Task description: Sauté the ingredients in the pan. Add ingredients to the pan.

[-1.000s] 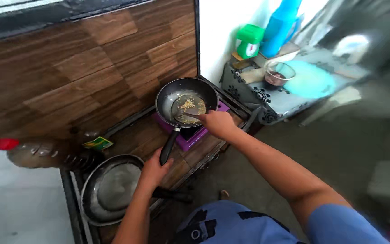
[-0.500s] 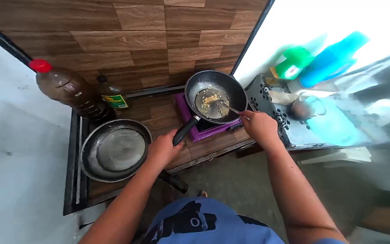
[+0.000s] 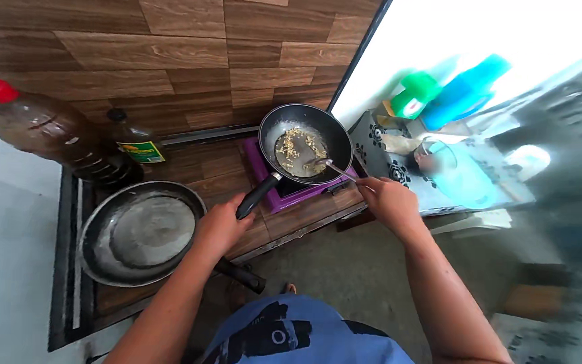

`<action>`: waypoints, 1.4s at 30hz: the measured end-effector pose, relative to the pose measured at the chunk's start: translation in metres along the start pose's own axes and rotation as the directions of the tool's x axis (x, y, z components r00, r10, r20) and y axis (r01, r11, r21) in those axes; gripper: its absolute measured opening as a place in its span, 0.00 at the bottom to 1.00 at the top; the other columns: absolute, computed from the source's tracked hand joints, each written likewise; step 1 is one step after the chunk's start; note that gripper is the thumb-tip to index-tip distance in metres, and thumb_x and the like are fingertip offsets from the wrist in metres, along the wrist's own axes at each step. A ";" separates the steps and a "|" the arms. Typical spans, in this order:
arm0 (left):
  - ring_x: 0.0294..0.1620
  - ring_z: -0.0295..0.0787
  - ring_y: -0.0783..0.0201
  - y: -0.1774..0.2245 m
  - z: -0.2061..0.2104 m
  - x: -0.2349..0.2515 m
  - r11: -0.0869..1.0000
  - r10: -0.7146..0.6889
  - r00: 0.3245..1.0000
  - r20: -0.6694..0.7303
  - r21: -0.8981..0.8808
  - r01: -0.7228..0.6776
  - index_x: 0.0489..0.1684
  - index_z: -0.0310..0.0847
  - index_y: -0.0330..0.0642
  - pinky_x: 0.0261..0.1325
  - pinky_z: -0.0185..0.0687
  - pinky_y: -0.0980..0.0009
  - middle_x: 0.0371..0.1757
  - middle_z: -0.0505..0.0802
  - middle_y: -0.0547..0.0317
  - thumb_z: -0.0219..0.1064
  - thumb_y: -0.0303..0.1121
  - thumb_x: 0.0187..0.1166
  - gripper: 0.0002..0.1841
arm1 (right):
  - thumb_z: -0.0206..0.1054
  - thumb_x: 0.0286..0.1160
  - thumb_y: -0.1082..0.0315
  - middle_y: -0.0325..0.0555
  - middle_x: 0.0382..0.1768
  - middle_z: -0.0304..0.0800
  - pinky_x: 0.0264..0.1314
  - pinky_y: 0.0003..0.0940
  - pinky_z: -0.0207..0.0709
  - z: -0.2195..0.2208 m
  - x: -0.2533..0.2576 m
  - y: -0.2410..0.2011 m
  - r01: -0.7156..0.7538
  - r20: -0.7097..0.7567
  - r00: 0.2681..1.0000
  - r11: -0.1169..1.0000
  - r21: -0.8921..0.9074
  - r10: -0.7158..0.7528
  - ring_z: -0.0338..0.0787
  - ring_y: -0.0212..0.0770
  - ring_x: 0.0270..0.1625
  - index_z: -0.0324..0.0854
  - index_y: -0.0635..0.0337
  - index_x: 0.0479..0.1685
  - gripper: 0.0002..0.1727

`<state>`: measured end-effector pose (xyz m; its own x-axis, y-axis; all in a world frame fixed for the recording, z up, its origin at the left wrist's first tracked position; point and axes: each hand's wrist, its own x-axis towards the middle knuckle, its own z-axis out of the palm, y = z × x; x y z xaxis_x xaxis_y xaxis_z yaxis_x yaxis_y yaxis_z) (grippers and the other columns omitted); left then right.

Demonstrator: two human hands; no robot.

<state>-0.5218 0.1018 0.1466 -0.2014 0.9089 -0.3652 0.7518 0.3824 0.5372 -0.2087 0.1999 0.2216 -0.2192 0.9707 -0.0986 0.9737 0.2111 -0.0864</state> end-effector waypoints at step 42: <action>0.58 0.88 0.32 -0.004 0.004 0.002 0.999 0.051 0.996 -0.077 -0.002 -0.051 0.77 0.78 0.45 0.61 0.75 0.29 0.55 0.91 0.31 0.72 0.38 0.82 0.25 | 0.56 0.89 0.57 0.58 0.57 0.92 0.50 0.67 0.81 0.025 0.052 -0.026 -0.085 -0.037 0.995 0.986 0.147 0.091 0.92 0.64 0.57 0.88 0.46 0.65 0.18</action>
<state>-0.5227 0.1017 0.1402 -0.2102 0.9373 -0.2781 0.7598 0.3356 0.5568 -0.2466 0.2423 0.1941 -0.1272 0.9895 -0.0692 0.9689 0.1090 -0.2224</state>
